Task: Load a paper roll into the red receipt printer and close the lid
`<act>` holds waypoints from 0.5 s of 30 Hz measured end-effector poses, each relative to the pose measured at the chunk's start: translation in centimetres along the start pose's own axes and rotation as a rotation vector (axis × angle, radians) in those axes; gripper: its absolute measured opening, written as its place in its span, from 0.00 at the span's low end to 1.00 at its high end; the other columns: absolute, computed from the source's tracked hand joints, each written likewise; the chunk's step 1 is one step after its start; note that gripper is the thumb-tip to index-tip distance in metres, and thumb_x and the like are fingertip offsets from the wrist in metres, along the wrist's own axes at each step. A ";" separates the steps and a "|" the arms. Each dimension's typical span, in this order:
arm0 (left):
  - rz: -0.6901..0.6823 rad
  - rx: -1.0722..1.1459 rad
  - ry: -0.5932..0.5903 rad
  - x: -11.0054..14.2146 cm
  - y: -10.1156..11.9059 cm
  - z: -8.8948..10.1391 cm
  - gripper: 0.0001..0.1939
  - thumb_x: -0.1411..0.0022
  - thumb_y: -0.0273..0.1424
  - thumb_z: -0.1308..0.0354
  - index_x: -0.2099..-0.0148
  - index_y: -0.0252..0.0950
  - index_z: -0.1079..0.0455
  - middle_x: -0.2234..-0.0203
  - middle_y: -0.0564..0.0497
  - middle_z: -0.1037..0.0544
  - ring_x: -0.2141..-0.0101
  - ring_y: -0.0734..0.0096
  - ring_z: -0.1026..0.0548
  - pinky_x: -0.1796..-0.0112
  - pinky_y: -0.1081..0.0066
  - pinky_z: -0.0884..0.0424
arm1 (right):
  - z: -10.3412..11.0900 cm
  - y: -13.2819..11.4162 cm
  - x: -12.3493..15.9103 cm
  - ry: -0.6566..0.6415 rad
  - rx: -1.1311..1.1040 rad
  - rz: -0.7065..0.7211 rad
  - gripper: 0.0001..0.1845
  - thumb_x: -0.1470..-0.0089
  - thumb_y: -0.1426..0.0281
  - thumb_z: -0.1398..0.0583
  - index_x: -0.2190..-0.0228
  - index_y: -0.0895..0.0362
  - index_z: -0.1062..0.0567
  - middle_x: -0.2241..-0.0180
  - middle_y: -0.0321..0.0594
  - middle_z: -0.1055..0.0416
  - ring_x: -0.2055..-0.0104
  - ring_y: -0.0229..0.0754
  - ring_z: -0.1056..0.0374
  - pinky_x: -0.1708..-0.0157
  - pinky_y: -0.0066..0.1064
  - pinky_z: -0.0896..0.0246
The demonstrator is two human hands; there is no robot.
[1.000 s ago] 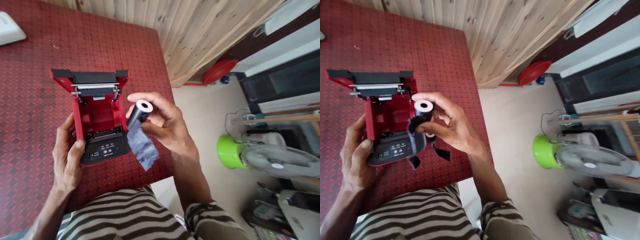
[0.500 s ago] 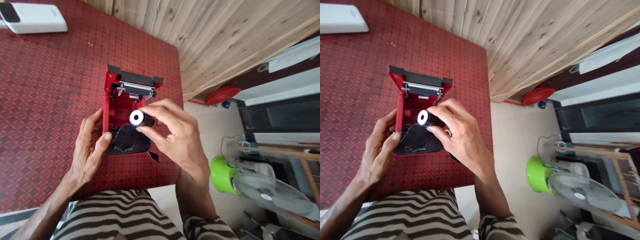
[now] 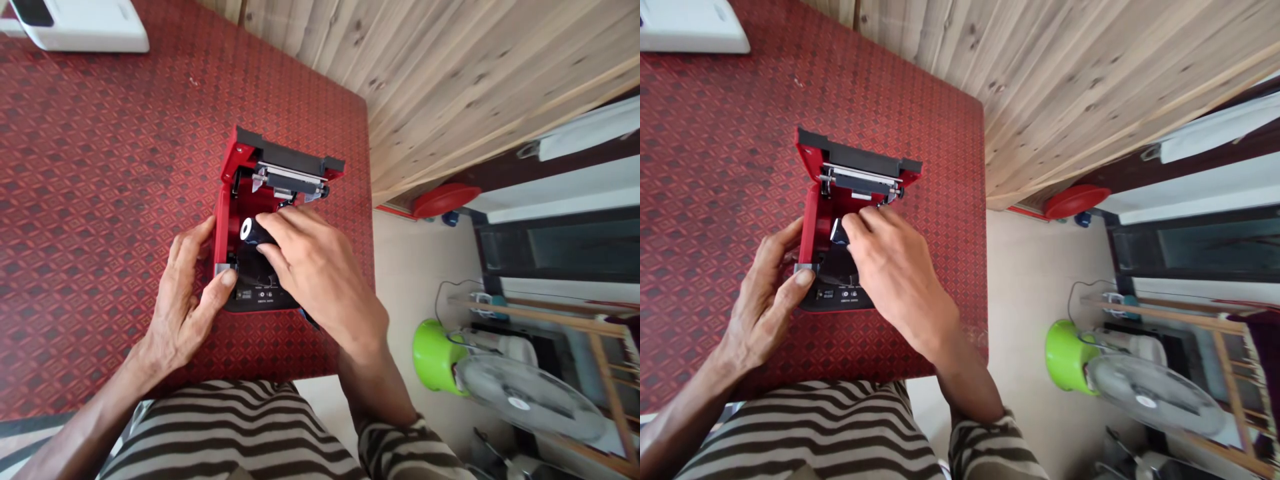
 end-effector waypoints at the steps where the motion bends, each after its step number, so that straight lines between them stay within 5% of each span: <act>1: -0.006 -0.005 -0.001 0.0 0.0 0.0 0.32 0.25 0.47 0.47 0.24 0.44 0.42 0.35 0.42 0.28 0.38 0.51 0.28 0.35 0.47 0.32 | -0.3 -0.2 -0.4 -0.025 0.028 -0.008 0.10 0.34 0.81 0.41 0.55 0.61 0.21 0.55 0.49 0.20 0.51 0.52 0.25 0.50 0.43 0.27; 15: -0.010 -0.040 0.001 -0.1 0.2 0.0 0.33 0.25 0.47 0.47 0.24 0.44 0.43 0.35 0.43 0.28 0.38 0.51 0.29 0.35 0.46 0.31 | -2.5 1.1 -3.8 -0.235 0.084 -0.072 0.16 0.34 0.81 0.44 0.56 0.54 0.20 0.57 0.45 0.17 0.54 0.53 0.21 0.58 0.41 0.26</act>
Point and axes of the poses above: each hand's wrist, its own x-axis away from the middle knuckle, its own z-axis out of the back of the hand, y = z × x, the point moved 3 cm from there along -x, towards the middle knuckle
